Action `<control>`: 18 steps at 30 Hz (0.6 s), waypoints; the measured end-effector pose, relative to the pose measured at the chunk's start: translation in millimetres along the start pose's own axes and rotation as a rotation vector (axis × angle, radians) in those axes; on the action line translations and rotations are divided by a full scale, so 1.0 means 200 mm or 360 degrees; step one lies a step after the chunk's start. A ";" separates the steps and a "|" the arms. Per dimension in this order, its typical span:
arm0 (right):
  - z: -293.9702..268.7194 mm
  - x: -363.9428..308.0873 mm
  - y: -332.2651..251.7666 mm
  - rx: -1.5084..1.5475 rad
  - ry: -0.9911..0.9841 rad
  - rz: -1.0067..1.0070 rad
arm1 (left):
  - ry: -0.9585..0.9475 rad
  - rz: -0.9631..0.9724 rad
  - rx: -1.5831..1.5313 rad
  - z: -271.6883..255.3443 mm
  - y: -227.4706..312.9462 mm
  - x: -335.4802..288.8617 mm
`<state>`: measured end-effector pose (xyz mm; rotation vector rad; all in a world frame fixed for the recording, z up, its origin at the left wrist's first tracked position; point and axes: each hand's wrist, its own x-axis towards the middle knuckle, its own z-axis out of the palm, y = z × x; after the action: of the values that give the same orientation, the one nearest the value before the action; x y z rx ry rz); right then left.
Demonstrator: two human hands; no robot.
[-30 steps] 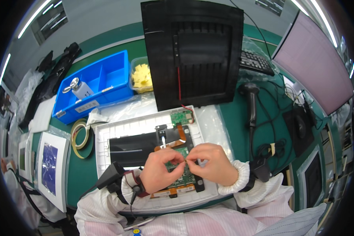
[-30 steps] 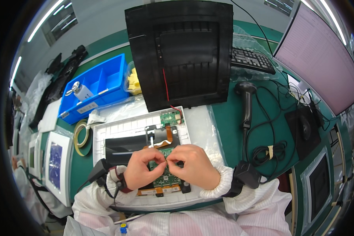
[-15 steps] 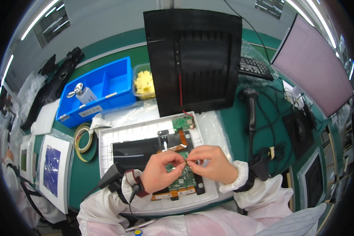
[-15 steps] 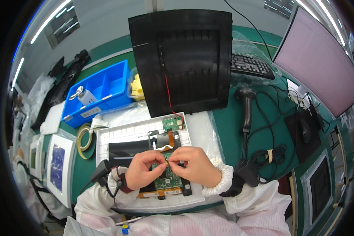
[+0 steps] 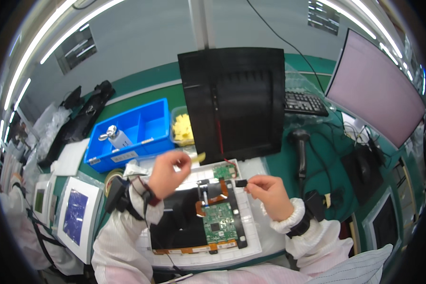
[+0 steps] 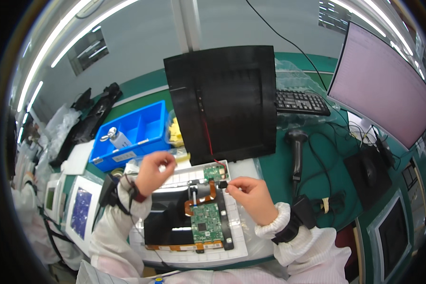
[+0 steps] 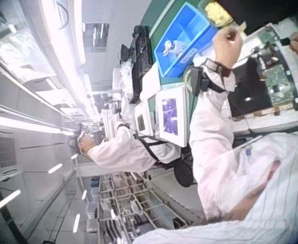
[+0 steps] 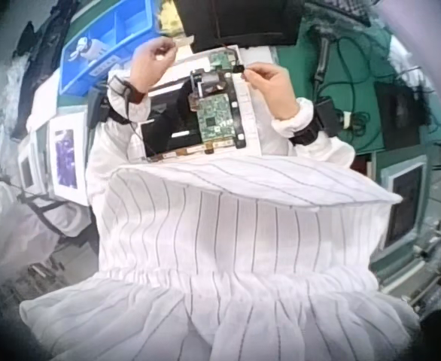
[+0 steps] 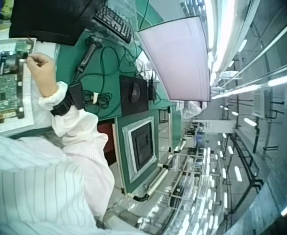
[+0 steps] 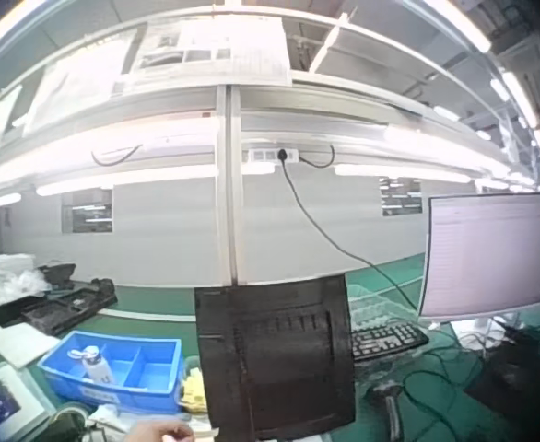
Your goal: The person connects ribbon cables and other components to an electronic display panel by hand, then uses a barcode scanner to scan the assembly.
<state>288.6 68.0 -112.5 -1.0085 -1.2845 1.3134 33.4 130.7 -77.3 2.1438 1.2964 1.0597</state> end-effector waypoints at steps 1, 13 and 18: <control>-0.01 -0.01 -0.01 0.0067 0.0066 0.0041 | 0.0104 0.0071 0.0058 -0.02 -0.05 0.08; 0.00 0.02 0.01 0.0143 0.0110 0.0095 | 0.0485 0.0053 0.0710 0.02 -0.41 0.49; 0.01 0.02 0.04 0.0069 0.0099 0.0108 | 0.0254 0.0055 0.0234 0.03 -0.13 0.24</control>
<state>285.8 72.0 -119.7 -1.0627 -1.1793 1.3452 36.4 185.9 -80.0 2.2341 1.4555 1.2052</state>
